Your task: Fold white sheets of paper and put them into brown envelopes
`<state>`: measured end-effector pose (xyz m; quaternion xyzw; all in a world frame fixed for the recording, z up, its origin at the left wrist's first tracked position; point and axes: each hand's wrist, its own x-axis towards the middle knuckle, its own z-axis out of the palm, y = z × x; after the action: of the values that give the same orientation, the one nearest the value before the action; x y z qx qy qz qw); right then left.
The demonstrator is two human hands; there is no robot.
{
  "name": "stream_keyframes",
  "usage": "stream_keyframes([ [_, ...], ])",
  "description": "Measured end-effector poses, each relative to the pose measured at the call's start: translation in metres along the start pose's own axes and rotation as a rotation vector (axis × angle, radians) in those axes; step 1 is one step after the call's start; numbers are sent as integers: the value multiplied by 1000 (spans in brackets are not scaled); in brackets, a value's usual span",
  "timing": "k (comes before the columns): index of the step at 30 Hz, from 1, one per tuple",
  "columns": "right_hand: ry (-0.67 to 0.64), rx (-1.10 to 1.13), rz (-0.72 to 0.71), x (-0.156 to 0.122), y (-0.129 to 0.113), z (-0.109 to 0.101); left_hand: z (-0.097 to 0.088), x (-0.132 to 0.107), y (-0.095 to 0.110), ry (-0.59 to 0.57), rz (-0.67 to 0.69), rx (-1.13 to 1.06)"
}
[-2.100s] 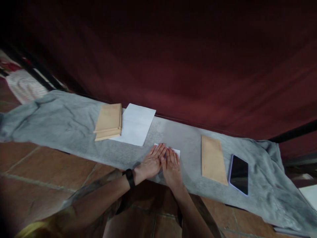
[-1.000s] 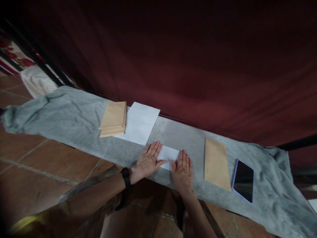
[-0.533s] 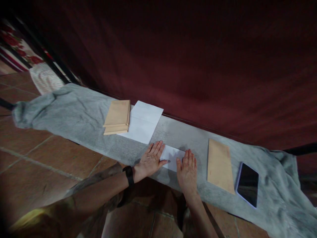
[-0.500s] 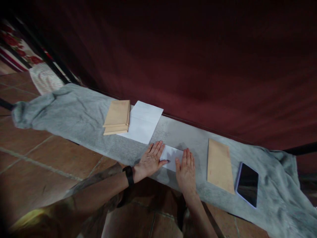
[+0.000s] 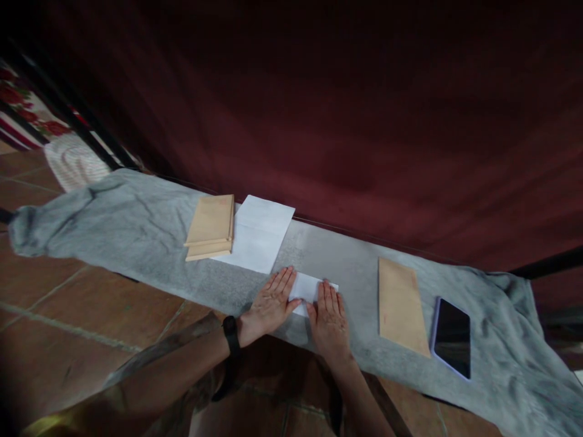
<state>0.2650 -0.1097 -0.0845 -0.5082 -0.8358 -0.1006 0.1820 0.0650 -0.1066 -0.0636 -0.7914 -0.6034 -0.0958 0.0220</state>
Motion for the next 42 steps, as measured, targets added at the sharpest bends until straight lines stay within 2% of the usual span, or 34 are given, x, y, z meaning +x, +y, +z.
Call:
stream_keyframes([
  [7,29,-2,45,-5,9,6,0,-5,-4,22,-1,24],
  [12,44,-31,63,-9,16,5,1,-5,-5,-3,5,21],
  [23,0,-28,144,-20,39,7,-5,-4,-2,-22,-24,5],
  [30,56,155,296,-1,56,-1,-4,-4,0,-40,-39,10],
  [33,84,267,261,15,46,-11,-6,-3,1,-42,-34,1],
  [36,52,343,209,24,17,-16,-8,-1,2,-34,-32,-11],
  [39,-16,387,157,28,-12,-11,-9,0,2,-32,-40,-14],
  [42,-80,326,137,27,-26,-4,-11,2,1,-46,-46,-6],
])
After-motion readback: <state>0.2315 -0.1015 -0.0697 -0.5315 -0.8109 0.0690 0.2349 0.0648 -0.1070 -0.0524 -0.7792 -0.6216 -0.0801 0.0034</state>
